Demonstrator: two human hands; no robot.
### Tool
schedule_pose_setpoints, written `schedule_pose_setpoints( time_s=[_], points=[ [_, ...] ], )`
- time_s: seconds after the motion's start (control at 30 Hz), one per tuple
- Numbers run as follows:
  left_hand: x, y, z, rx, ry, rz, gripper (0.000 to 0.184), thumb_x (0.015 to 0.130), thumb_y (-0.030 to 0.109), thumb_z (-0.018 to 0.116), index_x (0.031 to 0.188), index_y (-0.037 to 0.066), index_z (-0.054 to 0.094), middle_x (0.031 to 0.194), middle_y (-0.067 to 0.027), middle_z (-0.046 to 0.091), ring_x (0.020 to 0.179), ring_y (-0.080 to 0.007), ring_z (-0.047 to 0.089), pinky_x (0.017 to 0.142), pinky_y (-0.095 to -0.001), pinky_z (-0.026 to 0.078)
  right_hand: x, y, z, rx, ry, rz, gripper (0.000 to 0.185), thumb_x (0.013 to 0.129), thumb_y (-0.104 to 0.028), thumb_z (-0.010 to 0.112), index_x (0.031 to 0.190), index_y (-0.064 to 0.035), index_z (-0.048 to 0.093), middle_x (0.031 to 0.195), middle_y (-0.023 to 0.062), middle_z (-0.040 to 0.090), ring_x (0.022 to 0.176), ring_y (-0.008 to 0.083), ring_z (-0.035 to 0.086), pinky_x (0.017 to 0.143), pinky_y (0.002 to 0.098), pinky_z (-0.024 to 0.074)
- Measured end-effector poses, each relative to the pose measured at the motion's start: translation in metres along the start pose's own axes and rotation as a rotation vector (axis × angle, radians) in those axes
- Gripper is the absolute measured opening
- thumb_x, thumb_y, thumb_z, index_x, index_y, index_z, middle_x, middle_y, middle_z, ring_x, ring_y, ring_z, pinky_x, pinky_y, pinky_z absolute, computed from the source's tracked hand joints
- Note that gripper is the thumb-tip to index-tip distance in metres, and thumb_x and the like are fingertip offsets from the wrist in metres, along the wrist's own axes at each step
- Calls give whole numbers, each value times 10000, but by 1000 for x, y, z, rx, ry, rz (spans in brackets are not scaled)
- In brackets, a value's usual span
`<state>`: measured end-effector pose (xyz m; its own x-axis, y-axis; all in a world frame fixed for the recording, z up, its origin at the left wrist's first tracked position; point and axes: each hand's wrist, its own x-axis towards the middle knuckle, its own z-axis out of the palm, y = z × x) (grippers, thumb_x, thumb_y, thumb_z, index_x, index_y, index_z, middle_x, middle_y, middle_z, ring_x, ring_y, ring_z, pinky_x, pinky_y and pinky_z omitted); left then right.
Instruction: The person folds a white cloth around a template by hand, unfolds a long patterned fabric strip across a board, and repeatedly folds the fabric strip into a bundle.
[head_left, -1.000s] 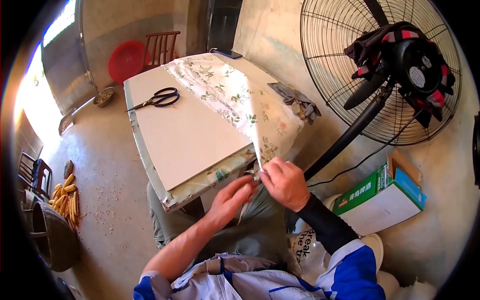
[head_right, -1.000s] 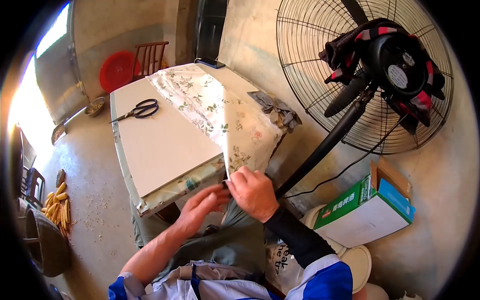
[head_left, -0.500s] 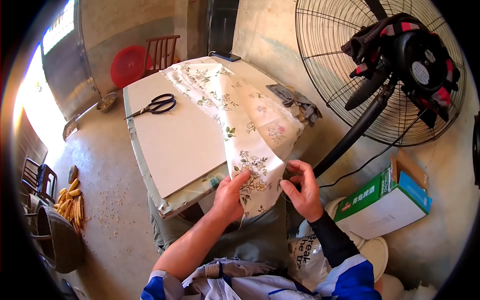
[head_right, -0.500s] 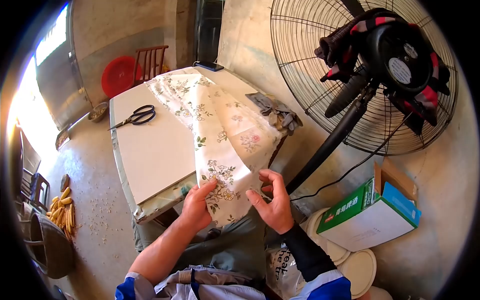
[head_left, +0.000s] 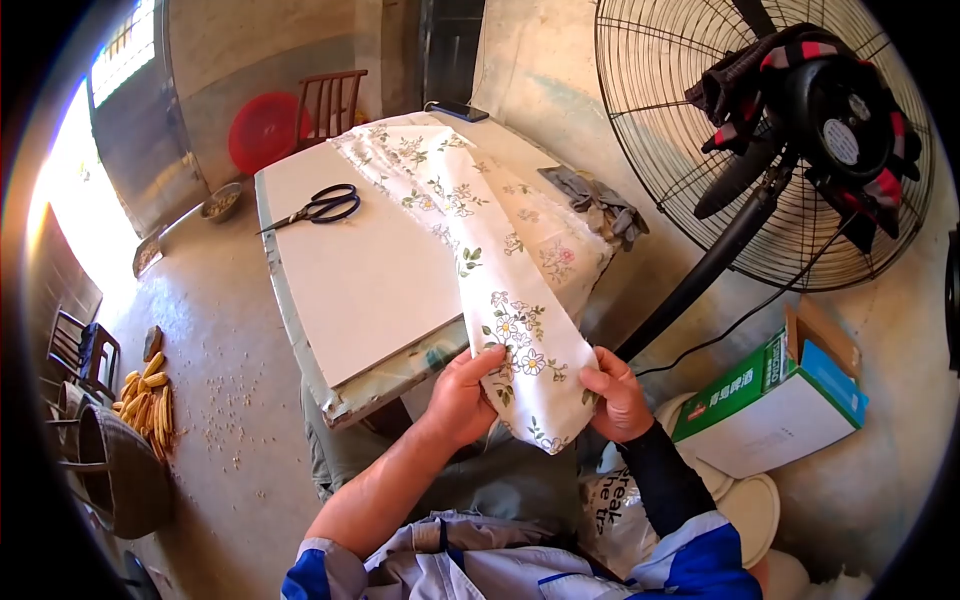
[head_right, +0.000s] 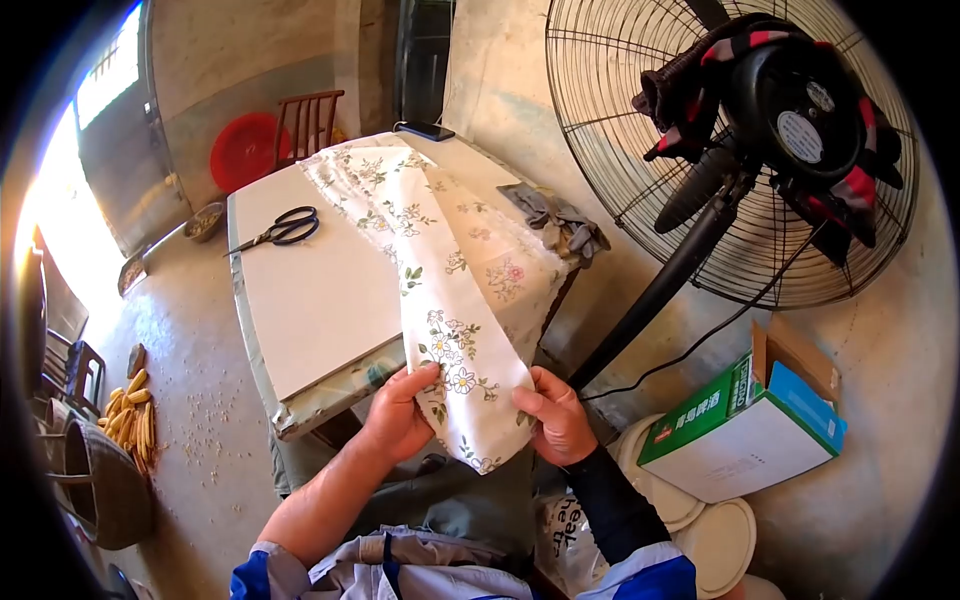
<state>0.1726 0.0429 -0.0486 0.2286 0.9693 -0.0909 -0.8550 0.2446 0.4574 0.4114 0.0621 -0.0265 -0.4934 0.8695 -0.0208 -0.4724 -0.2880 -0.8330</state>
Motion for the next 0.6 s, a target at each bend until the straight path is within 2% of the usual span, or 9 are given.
schedule_pose_setpoints(
  time_s=[0.1,0.2,0.23,0.33,0.37,0.47,0.5,0.53,0.6],
  points=[
    [-1,-3,0,123,107,-42,344,1074,108,607,1381,-45,589,1320,-169,705,1175,-286,712,1059,-444,570,-3,-2,5,-65,55,-99,239,1034,-91,669,1255,-1,650,1166,71,731,1071,146,693,988,325,539],
    [-11,-4,11,358,171,-108,375,1057,176,677,1347,-52,606,1267,-137,719,1122,-249,723,957,-402,611,-5,-16,26,-166,46,-168,329,1040,-93,654,1344,27,616,1250,99,723,1098,151,693,975,325,544],
    [-14,-2,11,445,151,-113,522,1052,233,703,1440,-75,540,1283,-158,704,1098,-241,723,924,-395,620,-5,-22,41,-194,52,-219,367,1037,-81,649,1379,46,612,1228,93,730,1060,135,692,948,305,540],
    [-35,17,27,703,190,-78,636,1074,234,668,1559,-84,407,1313,-189,689,1086,-273,738,931,-390,622,-4,-38,64,-471,71,-301,379,1010,-53,630,1369,64,602,1208,108,738,1061,146,698,981,313,538],
    [-44,27,31,840,172,-43,717,1085,254,649,1623,-71,305,1374,-210,651,1132,-272,718,941,-383,614,-4,-44,77,-570,72,-345,342,1002,-49,641,1329,52,647,1146,79,746,963,105,685,882,273,536],
    [-58,59,26,1171,192,274,687,1091,262,647,1611,-63,337,1403,-207,631,1187,-256,686,962,-376,602,2,-59,117,-916,-96,-488,321,980,-27,692,1294,38,685,1068,75,744,872,121,680,756,281,546],
    [-58,71,28,997,185,320,709,1080,337,664,1583,-81,392,1369,-184,653,1156,-221,682,955,-362,590,7,-60,132,-964,-188,-561,287,957,-15,696,1241,27,702,999,116,725,827,188,695,744,309,549],
    [-59,87,38,955,199,334,643,1098,387,619,1528,-68,473,1377,-165,651,1160,-213,680,972,-355,576,11,-58,144,-1063,-275,-672,272,940,-18,699,1209,22,707,970,160,699,808,278,706,733,350,561],
    [-47,119,36,776,199,242,632,1095,481,585,1461,-33,549,1349,-147,668,1151,-210,688,981,-343,564,24,-42,158,-1139,-456,-780,292,924,-30,711,1211,16,703,943,172,677,803,337,699,712,386,568]
  ],
)
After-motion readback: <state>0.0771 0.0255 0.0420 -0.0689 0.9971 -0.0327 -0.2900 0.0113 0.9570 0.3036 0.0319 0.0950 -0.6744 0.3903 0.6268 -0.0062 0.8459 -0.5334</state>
